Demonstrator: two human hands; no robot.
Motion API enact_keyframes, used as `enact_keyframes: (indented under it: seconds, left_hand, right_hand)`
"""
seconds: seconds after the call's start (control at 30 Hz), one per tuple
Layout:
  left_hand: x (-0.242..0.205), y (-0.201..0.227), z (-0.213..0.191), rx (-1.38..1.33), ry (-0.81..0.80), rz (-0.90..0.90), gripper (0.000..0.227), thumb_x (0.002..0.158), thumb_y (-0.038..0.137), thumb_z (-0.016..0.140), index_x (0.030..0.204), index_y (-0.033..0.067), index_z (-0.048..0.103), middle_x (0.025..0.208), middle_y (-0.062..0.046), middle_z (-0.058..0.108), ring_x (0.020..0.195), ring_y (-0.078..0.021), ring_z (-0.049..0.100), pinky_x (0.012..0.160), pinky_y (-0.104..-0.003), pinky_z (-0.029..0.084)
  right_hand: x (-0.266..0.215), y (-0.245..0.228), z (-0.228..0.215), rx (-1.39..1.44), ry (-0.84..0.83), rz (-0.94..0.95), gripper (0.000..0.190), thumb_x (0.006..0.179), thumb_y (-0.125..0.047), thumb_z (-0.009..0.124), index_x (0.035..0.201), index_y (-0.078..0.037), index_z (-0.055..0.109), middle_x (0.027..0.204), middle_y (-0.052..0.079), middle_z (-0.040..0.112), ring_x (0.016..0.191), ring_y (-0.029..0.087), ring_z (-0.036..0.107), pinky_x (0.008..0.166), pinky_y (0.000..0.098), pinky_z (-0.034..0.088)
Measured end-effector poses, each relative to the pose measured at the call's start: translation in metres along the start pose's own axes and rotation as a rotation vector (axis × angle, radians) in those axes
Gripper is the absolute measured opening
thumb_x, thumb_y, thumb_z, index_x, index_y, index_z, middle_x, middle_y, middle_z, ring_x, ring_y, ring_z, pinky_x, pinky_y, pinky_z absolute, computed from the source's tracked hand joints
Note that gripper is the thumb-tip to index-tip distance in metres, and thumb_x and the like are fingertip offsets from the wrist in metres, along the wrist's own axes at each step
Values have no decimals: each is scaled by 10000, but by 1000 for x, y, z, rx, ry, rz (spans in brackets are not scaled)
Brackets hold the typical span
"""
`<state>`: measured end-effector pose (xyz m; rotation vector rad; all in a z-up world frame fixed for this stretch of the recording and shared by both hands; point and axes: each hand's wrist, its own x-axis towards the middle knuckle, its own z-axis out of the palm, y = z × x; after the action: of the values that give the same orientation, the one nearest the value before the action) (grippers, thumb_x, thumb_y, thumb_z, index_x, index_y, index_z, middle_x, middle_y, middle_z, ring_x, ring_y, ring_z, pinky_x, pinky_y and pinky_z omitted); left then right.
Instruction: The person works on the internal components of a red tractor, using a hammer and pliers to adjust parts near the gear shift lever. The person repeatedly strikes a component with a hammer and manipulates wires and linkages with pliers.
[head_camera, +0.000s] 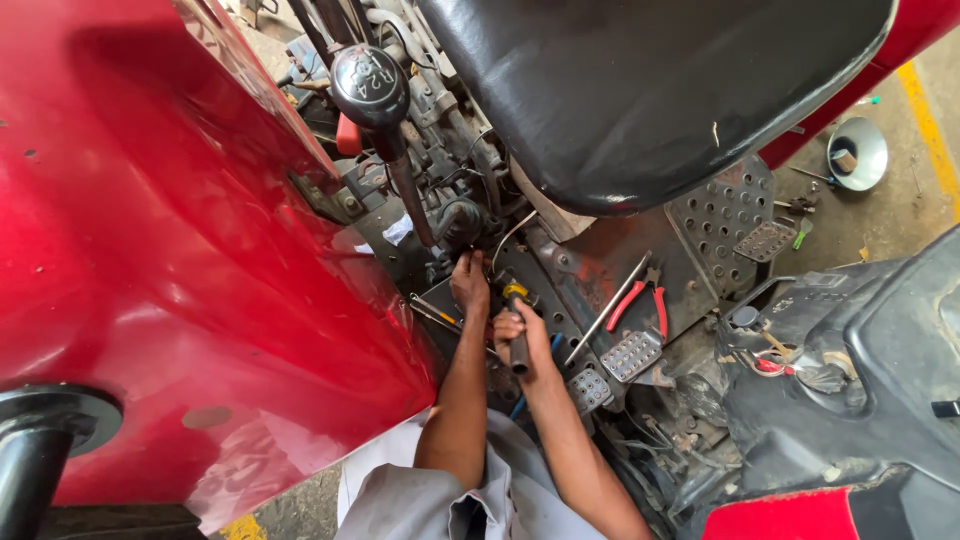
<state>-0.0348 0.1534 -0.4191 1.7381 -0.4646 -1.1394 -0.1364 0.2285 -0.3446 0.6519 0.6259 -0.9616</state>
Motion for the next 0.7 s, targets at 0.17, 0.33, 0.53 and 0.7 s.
enact_keyframes:
  seconds: [0.17,0.33,0.53,0.7]
  left_hand:
    - [-3,9,-4,91,4,-2,360,984,425,631,1097,108,761,879,-92,761,797,-245,697,753,-380,505]
    - [-2,11,-4,12,-23,-14,363,964,426,629,1103,126,777,935,-56,806,855,-215,741,773,-363,521]
    - [0,9,0,5,0,-14,349,957,416,650,1084,124,793,941,-38,811,868,-204,735,796,-347,514]
    - [5,-3,4,-8,3,-13,355,958,427,657,1073,122,797,934,-43,812,858,-211,734,791,-349,513]
  right_hand:
    - [-1,-1,-12,15,57,-139,313,985,-219,648,774,-63,478,635,-22,473,488,70,452,460,192,450]
    - [13,-5,-14,98,21,-74,362,987,-230,647,718,-94,446,625,-20,450,500,76,452,482,198,467]
    - [3,-2,-11,98,-21,-106,327,992,-212,646,755,-83,462,642,-19,472,497,72,457,464,205,458]
    - [-4,5,-5,-62,142,-144,294,985,-274,645,830,-95,470,633,-38,469,495,66,448,452,202,424]
